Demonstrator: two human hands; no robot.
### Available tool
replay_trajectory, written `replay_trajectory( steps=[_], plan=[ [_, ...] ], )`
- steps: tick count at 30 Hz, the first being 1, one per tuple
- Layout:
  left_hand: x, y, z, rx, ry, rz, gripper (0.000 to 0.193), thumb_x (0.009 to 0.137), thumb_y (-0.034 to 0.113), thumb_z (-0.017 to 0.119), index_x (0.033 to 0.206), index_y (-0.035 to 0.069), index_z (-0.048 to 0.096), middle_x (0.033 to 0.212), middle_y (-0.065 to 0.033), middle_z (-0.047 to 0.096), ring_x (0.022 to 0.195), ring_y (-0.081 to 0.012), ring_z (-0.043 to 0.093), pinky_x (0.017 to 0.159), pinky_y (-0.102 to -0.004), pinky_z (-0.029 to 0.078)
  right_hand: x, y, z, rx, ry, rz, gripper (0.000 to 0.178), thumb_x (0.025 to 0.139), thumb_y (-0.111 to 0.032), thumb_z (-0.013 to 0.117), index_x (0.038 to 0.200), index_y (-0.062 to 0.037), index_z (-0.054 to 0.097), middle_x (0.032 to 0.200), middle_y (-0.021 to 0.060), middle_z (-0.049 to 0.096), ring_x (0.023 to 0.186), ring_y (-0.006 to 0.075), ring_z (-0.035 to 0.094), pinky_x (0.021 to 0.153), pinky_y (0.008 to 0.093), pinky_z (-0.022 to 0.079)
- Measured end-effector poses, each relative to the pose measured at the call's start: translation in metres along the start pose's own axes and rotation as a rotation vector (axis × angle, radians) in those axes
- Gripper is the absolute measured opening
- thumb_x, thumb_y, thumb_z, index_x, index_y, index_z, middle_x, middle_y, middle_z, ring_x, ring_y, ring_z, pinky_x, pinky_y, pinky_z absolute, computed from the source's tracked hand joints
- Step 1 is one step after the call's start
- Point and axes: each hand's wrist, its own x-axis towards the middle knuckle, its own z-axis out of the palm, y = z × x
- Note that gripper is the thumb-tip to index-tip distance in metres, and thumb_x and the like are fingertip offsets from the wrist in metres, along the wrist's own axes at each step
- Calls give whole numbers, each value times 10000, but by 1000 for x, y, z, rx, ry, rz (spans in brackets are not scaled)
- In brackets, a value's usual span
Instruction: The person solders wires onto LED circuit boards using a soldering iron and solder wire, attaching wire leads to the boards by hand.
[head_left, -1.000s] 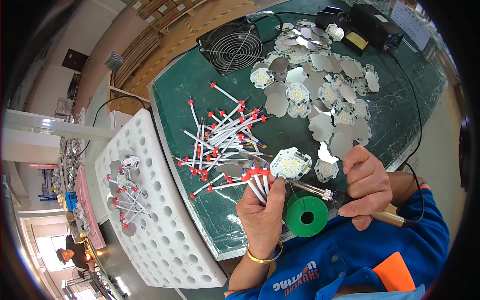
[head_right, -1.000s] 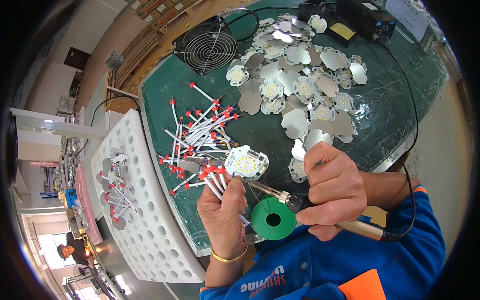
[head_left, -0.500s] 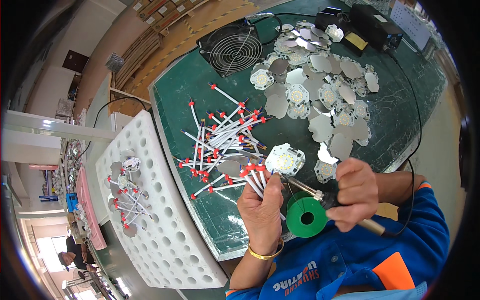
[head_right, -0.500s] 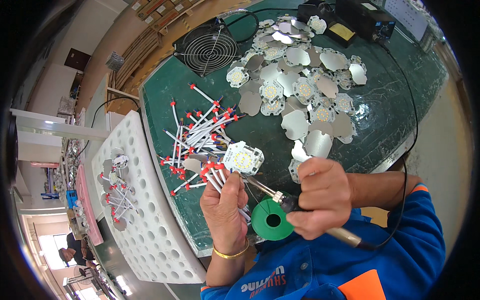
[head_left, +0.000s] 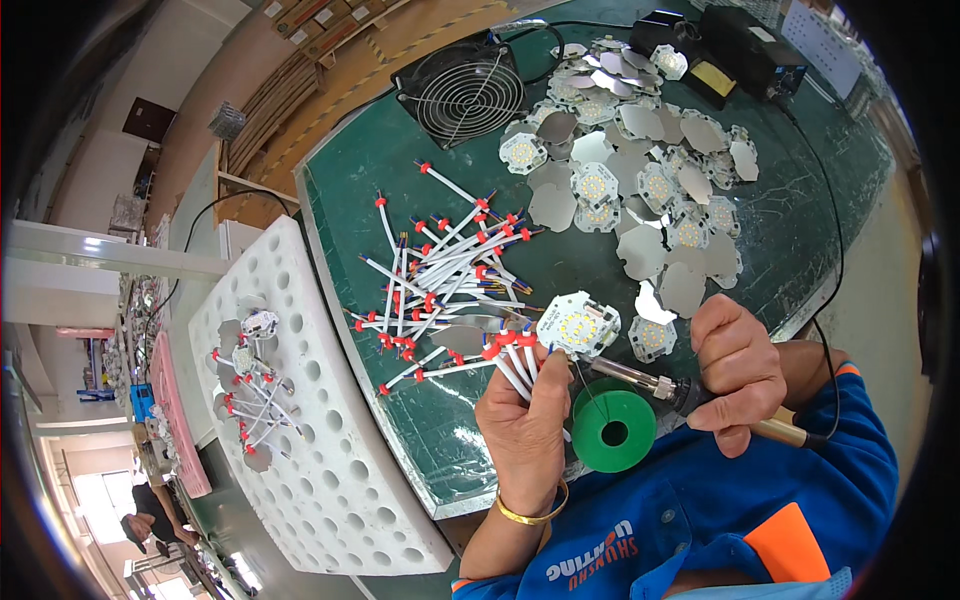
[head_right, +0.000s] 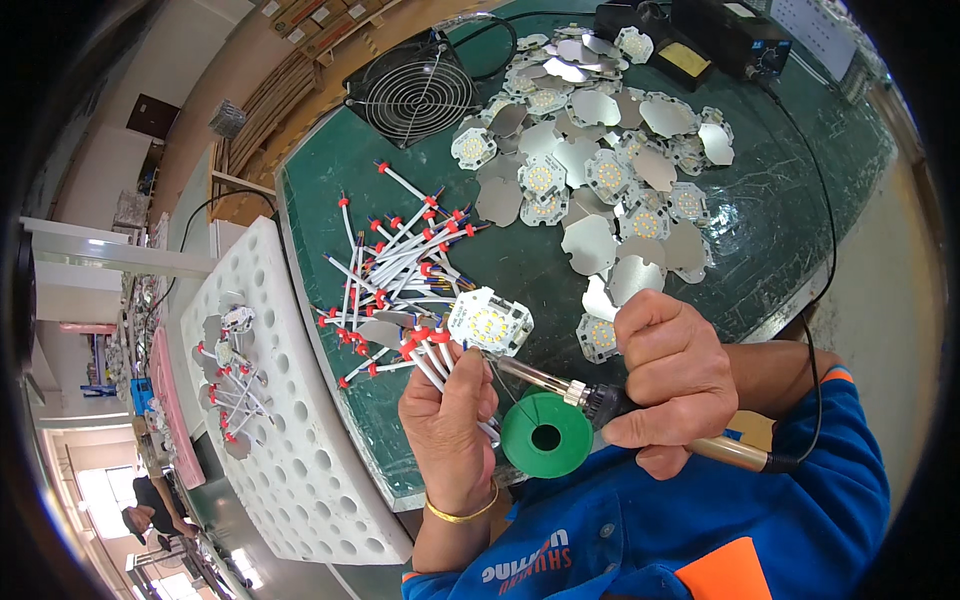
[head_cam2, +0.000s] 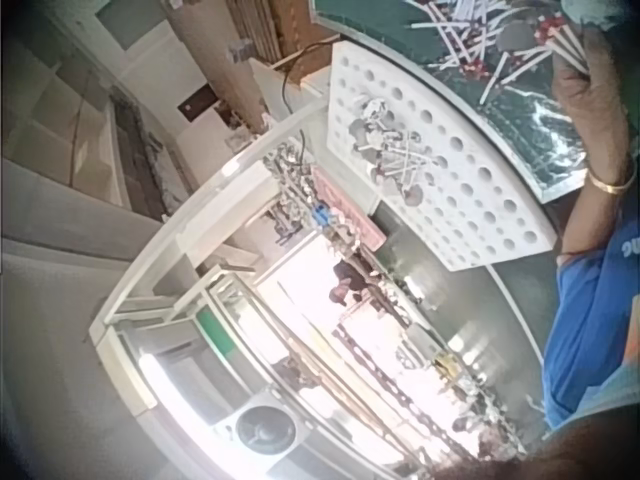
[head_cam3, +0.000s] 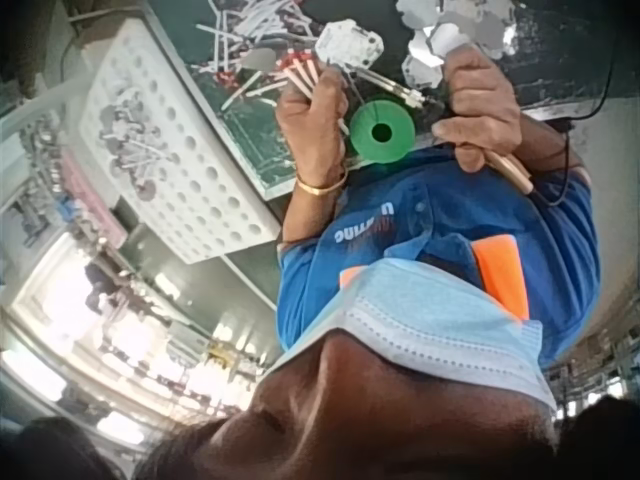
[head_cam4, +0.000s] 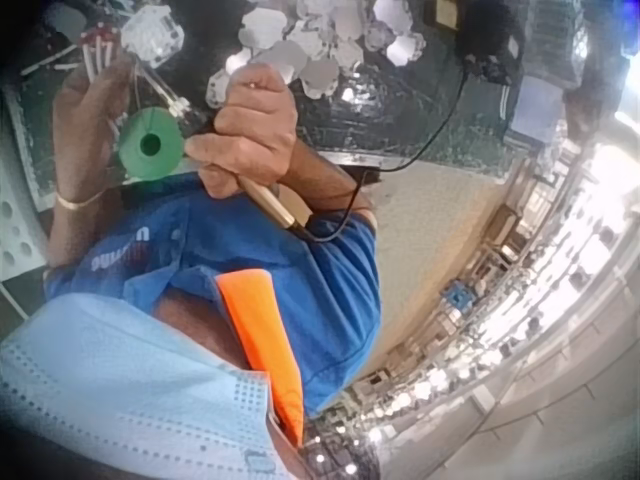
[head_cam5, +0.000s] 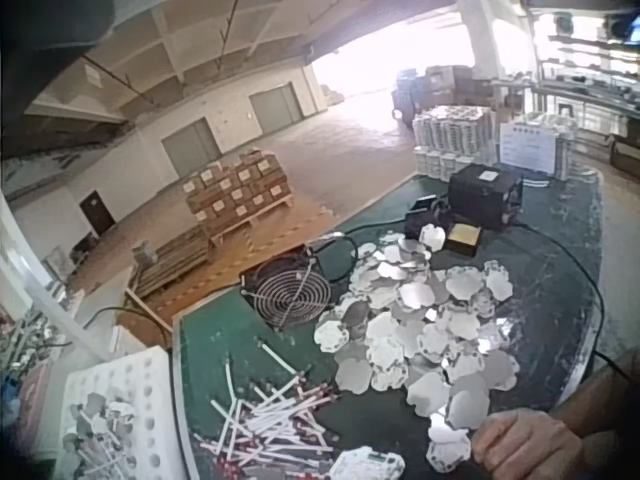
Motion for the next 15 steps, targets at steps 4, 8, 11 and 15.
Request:
replay_trajectory(
  steps=[4,8,11,15],
  plan=[
    [0,1,-2,-32,-8,-18,36,834,39,575,803,23,573,655,-26,557,491,-49,435,447,-185,329,13,5,-11,-16,-78,-42,206,827,-249,565,861,-51,610,548,-23,389,439,117,364,538,307,352],
    [6,1,0,99,-130,16,54,847,67,609,881,26,603,651,36,545,542,-11,448,479,-164,337,41,13,-8,-308,-219,218,196,744,-162,684,885,-60,594,673,33,493,531,180,470,511,326,373],
    [11,1,0,175,-106,148,71,843,59,620,894,10,616,674,24,573,562,-22,475,499,-164,359,41,27,11,-366,-131,417,251,665,-63,717,877,-64,583,728,69,540,586,222,529,519,333,412],
    [17,-4,-9,114,-145,169,118,838,79,639,930,6,622,703,13,589,583,-29,487,523,-167,378,46,29,19,-259,-47,558,285,644,1,702,883,-62,561,787,82,582,663,233,581,576,321,466]
  ],
)
